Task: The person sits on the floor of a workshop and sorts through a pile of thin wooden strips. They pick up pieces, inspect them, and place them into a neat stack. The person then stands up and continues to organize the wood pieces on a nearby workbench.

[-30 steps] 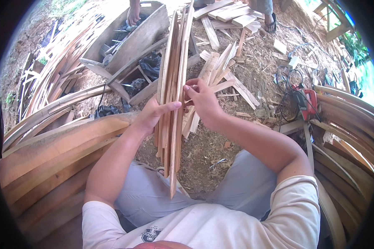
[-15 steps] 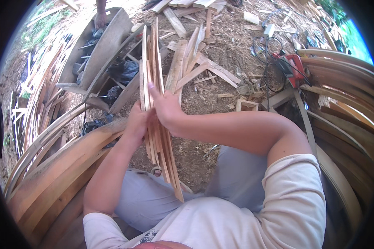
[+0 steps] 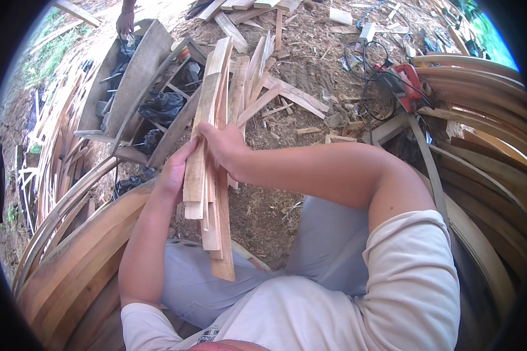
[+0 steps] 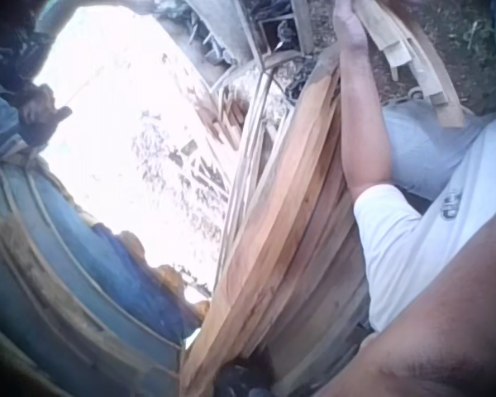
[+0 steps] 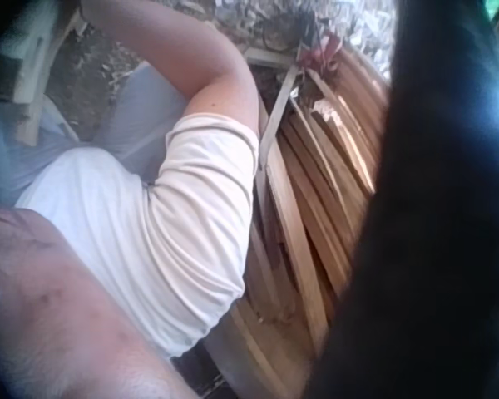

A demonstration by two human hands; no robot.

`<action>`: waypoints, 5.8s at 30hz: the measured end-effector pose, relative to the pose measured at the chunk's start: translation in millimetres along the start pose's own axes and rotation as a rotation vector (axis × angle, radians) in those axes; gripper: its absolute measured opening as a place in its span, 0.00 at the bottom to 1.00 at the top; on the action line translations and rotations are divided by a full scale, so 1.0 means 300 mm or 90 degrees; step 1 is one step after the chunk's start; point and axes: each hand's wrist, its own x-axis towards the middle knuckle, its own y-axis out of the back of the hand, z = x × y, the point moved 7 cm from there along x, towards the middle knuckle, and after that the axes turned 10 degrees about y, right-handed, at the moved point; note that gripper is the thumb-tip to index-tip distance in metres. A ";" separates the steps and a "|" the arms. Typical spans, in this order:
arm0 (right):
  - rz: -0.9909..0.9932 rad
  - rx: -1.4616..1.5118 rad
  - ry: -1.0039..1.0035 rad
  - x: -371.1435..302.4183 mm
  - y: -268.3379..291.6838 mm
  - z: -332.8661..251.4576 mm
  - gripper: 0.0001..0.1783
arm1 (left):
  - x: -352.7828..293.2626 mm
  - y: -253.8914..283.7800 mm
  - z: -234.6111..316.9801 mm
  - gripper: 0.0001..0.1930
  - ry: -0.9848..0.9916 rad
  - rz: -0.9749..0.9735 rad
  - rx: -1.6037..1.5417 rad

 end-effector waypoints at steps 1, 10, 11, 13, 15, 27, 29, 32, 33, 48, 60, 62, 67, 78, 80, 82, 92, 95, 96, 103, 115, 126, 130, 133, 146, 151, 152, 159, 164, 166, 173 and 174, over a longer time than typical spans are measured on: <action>-0.005 0.018 -0.010 -0.009 -0.008 -0.004 0.34 | -0.003 0.008 -0.011 0.23 -0.011 0.021 0.000; -0.251 -0.045 -0.007 -0.040 -0.065 -0.001 0.38 | -0.095 0.010 0.041 0.32 -0.044 0.098 0.137; -0.308 -0.118 -0.032 -0.013 -0.042 0.006 0.39 | -0.108 0.023 0.048 0.33 -0.049 0.114 0.159; -0.428 -0.267 -0.086 0.099 0.032 0.028 0.42 | -0.136 0.071 0.060 0.34 -0.059 0.153 0.197; -0.538 -0.413 -0.133 0.229 0.143 0.049 0.46 | -0.162 0.110 0.054 0.35 -0.031 0.180 0.231; 0.121 -1.120 0.108 0.731 0.781 0.060 0.38 | -0.328 0.123 -0.022 0.39 -0.023 0.204 0.232; 0.153 -1.046 0.108 0.729 0.767 0.075 0.41 | -0.330 0.129 -0.019 0.39 -0.028 0.200 0.235; 0.125 -0.770 0.046 0.702 0.812 0.128 0.35 | -0.334 0.140 0.006 0.40 -0.044 0.197 0.243; 0.170 -0.692 0.038 0.646 0.784 0.147 0.32 | -0.340 0.150 0.010 0.40 -0.051 0.203 0.239; -0.457 -1.301 0.449 0.517 0.065 0.343 0.44 | -0.340 0.136 0.078 0.33 -0.117 0.168 0.216; -0.737 -1.567 0.445 0.446 0.212 0.421 0.54 | -0.357 0.186 0.028 0.36 -0.096 0.175 0.236; -0.684 -1.534 0.579 0.450 0.318 0.440 0.44 | -0.360 0.176 0.038 0.34 -0.099 0.185 0.238; -0.622 -1.485 0.693 0.463 0.407 0.413 0.20 | -0.351 0.175 0.062 0.33 -0.112 0.179 0.241; -0.639 -1.545 0.302 0.544 0.397 0.260 0.38 | -0.354 0.164 0.070 0.34 -0.096 0.177 0.228; -0.578 -1.382 0.251 0.653 0.313 0.236 0.35 | -0.355 0.161 0.068 0.34 -0.097 0.178 0.226; -0.470 -1.356 0.545 0.716 0.179 0.176 0.27 | -0.364 0.159 0.063 0.34 -0.094 0.185 0.219; -0.362 -1.419 0.848 0.834 0.121 0.232 0.11 | -0.366 0.129 0.015 0.34 -0.054 0.193 0.216; -0.368 -1.398 0.900 0.778 0.127 0.236 0.13 | -0.360 0.116 0.019 0.34 -0.054 0.197 0.216; -0.372 -1.387 0.905 0.760 0.132 0.238 0.13 | -0.354 0.111 0.021 0.34 -0.055 0.197 0.217; -0.534 -1.318 0.813 0.457 0.052 0.232 0.13 | -0.324 0.099 0.026 0.36 -0.062 0.187 0.231; -0.578 -1.367 0.606 0.319 0.590 0.438 0.51 | -0.257 0.070 0.034 0.38 -0.054 0.184 0.273; -0.276 -1.348 0.495 0.734 0.424 0.102 0.21 | -0.258 0.068 0.034 0.38 -0.037 0.203 0.254; -0.113 -1.339 0.484 0.964 0.508 -0.028 0.18 | -0.248 0.062 0.043 0.39 -0.021 0.184 0.262; -0.125 -1.359 0.558 0.998 0.513 -0.035 0.17 | -0.259 0.074 0.036 0.40 -0.019 0.207 0.248; -0.148 -1.304 0.763 0.941 0.552 -0.077 0.10 | -0.189 0.052 0.062 0.43 -0.006 0.195 0.253; -0.376 -1.107 0.569 0.804 0.452 -0.025 0.14 | -0.151 0.045 0.052 0.41 -0.006 0.163 0.271; -0.419 -1.149 0.481 0.743 0.430 0.002 0.13 | -0.152 0.049 0.046 0.41 -0.005 0.166 0.266; -0.703 -1.298 0.358 0.412 0.520 0.245 0.28 | -0.132 0.064 0.022 0.41 0.010 0.167 0.285; -0.627 -1.432 0.528 0.346 0.551 0.206 0.56 | -0.151 0.053 0.032 0.40 -0.014 0.169 0.302; -0.623 -1.442 0.574 0.356 0.573 0.209 0.62 | -0.155 0.038 0.041 0.40 -0.033 0.165 0.310; -0.641 -1.353 0.495 0.368 0.495 0.231 0.49 | -0.173 0.048 0.025 0.41 -0.041 0.175 0.317; -0.612 -1.308 0.533 0.382 0.495 0.235 0.45 | -0.173 0.047 0.025 0.41 -0.037 0.176 0.318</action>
